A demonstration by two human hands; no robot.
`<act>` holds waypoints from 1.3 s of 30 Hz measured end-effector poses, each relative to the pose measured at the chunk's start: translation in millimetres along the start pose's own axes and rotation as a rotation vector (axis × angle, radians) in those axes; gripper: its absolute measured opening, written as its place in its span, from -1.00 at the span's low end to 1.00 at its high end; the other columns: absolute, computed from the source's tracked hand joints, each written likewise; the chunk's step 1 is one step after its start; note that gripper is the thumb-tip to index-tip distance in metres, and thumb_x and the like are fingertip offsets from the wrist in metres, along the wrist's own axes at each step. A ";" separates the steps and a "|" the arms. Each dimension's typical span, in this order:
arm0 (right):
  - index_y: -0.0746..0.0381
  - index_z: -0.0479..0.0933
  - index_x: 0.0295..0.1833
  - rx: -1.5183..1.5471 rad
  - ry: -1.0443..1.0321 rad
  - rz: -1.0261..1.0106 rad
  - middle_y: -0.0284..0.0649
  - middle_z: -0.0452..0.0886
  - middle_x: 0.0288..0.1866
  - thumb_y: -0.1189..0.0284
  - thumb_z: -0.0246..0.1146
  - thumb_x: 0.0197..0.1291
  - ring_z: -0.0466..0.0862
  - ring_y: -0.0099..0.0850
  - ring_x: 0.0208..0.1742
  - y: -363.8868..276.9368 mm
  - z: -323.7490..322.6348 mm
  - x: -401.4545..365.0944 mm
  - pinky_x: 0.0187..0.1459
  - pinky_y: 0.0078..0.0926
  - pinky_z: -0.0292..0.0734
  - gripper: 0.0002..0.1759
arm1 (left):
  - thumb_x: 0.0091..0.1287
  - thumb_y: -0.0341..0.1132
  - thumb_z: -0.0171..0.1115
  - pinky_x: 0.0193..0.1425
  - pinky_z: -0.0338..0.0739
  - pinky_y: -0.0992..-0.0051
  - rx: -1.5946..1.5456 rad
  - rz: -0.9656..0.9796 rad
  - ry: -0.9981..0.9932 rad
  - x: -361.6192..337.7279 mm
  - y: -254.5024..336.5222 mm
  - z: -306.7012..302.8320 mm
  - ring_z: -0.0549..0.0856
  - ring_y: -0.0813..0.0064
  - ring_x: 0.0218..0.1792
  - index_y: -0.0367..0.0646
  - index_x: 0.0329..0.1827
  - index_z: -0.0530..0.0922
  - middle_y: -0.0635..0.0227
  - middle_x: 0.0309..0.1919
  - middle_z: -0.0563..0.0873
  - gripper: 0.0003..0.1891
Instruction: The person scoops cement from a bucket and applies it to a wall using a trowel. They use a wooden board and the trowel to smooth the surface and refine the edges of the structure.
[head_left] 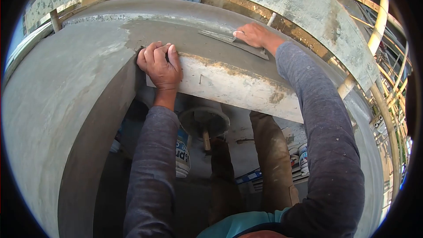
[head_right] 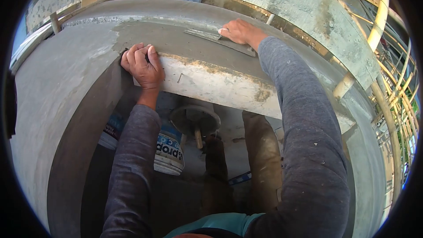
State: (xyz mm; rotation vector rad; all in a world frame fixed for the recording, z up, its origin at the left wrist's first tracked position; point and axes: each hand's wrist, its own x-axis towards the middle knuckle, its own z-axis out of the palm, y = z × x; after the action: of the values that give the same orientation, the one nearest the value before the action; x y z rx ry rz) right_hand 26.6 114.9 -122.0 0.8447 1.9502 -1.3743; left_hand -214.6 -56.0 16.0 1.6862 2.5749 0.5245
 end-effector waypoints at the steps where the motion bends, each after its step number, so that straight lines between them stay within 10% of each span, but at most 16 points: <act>1: 0.15 0.61 0.13 -0.022 -0.057 0.019 0.07 0.64 0.07 -0.05 -0.05 0.44 0.60 0.02 0.13 6.9 -7.0 -11.5 0.16 -0.01 0.45 -0.45 | 0.36 -0.23 0.24 0.25 0.27 0.17 0.010 -0.006 -0.001 -0.5 0.4 0.3 0.42 0.13 0.10 -0.10 -0.27 0.63 0.25 -0.06 0.61 -0.86; 8: 0.15 0.63 0.06 -0.009 -0.004 0.055 0.06 0.69 -0.09 0.08 0.05 0.43 0.65 0.02 0.00 69.8 -36.7 -84.5 0.09 -0.09 0.50 -0.57 | 0.33 -0.24 0.26 0.27 0.26 0.14 -0.029 -0.048 -0.010 -0.4 2.4 -0.6 0.41 0.12 0.11 -0.10 -0.27 0.63 0.26 -0.05 0.62 -0.86; 17: 0.20 0.62 0.06 -0.052 0.030 -0.088 0.04 0.67 -0.11 0.00 0.01 0.43 0.64 0.00 -0.04 -45.4 -32.2 37.7 0.02 -0.09 0.50 -0.49 | 0.29 -0.23 0.31 0.24 0.29 0.18 0.019 -0.002 0.002 -1.8 -2.0 1.5 0.42 0.16 0.08 -0.07 -0.27 0.63 0.31 -0.07 0.61 -0.87; 31: 0.17 0.65 0.01 0.011 -0.034 0.177 0.04 0.69 -0.07 0.03 0.08 0.39 0.64 0.00 0.00 131.9 -16.2 -147.9 0.06 -0.11 0.49 -0.54 | 0.39 -0.22 0.20 0.26 0.27 0.20 0.055 0.013 -0.026 1.6 2.2 -0.8 0.42 0.15 0.09 -0.10 -0.24 0.64 0.25 -0.05 0.62 -0.83; 39: 0.10 0.60 0.09 0.080 0.051 0.012 0.03 0.67 -0.07 0.02 0.00 0.42 0.63 -0.01 0.03 63.3 -6.2 -48.8 0.07 -0.09 0.47 -0.54 | 0.40 -0.20 0.17 0.26 0.26 0.18 0.061 0.022 -0.015 0.4 2.9 -0.2 0.44 0.14 0.09 -0.10 -0.24 0.64 0.26 -0.06 0.63 -0.82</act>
State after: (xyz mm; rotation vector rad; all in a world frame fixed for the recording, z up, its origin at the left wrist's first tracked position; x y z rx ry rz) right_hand 105.3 129.7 -118.7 0.9361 1.9353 -1.4454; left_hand -212.3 -54.7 17.1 1.7315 2.5912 0.4368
